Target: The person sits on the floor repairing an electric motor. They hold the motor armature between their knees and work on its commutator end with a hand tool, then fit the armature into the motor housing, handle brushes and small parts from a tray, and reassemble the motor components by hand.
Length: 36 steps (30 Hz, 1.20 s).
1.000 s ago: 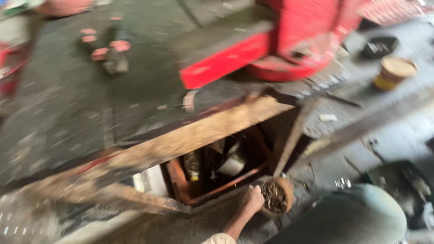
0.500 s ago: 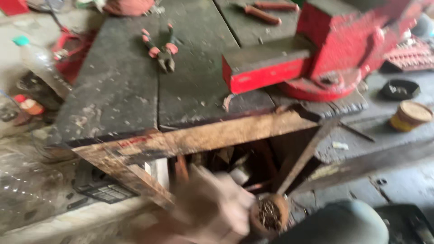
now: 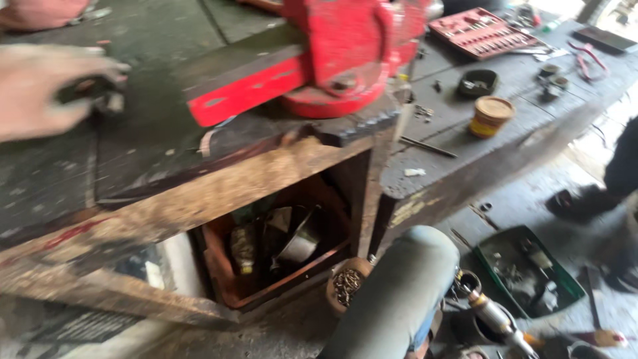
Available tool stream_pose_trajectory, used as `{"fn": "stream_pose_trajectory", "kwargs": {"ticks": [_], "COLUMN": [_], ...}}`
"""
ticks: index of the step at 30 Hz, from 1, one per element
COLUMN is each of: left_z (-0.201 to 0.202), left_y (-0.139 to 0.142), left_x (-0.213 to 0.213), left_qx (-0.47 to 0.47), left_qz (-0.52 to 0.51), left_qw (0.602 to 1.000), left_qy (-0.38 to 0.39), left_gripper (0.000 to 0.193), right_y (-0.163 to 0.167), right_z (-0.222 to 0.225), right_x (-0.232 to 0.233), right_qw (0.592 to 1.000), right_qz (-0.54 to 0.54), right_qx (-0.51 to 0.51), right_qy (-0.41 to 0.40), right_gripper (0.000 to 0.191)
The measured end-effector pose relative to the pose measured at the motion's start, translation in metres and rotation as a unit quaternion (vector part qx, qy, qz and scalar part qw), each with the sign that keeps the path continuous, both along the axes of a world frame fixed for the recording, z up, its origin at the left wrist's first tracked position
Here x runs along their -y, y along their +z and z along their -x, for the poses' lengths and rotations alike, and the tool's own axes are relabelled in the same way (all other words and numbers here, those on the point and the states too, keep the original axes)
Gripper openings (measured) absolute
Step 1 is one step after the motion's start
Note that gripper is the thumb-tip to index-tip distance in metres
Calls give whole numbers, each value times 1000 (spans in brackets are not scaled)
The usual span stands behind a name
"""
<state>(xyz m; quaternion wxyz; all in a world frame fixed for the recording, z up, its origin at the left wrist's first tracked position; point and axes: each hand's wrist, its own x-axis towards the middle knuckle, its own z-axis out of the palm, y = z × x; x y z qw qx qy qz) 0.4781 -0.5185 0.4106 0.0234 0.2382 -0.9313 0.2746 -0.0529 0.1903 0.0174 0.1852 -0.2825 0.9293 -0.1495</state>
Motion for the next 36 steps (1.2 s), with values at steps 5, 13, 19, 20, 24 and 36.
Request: {"fn": "stream_pose_trajectory", "kwargs": {"ticks": [5,13,19,20,24,36], "left_z": [14,69,236,279,421,531], "left_y": [5,-51,-206,-235,-341,-576], "left_x": [-75,-242,-306,-315,-346,-359], "left_qx": [-56,-250,-206,-212,-295,-381], "left_qz": [7,-186,-788,-825,-742,-732], "left_qw": [998,910,493,431,453,518], "left_qy": [-25,-273,-305,-297,-395,224], "left_gripper": [61,49,40,39,32,63], "right_y": [-1,105,130,122,70,-60], "right_z": [0,-52,-85,-79,-21,96], "right_x": [9,54,104,109,116,96], "right_qw": [998,984,913,894,831,992], "right_qz": [48,108,320,350,403,-69], "right_qx": [-16,-5,42,35,370,102], "right_qy": [35,141,251,277,103,15], "right_gripper": [54,54,85,93,37,38]}}
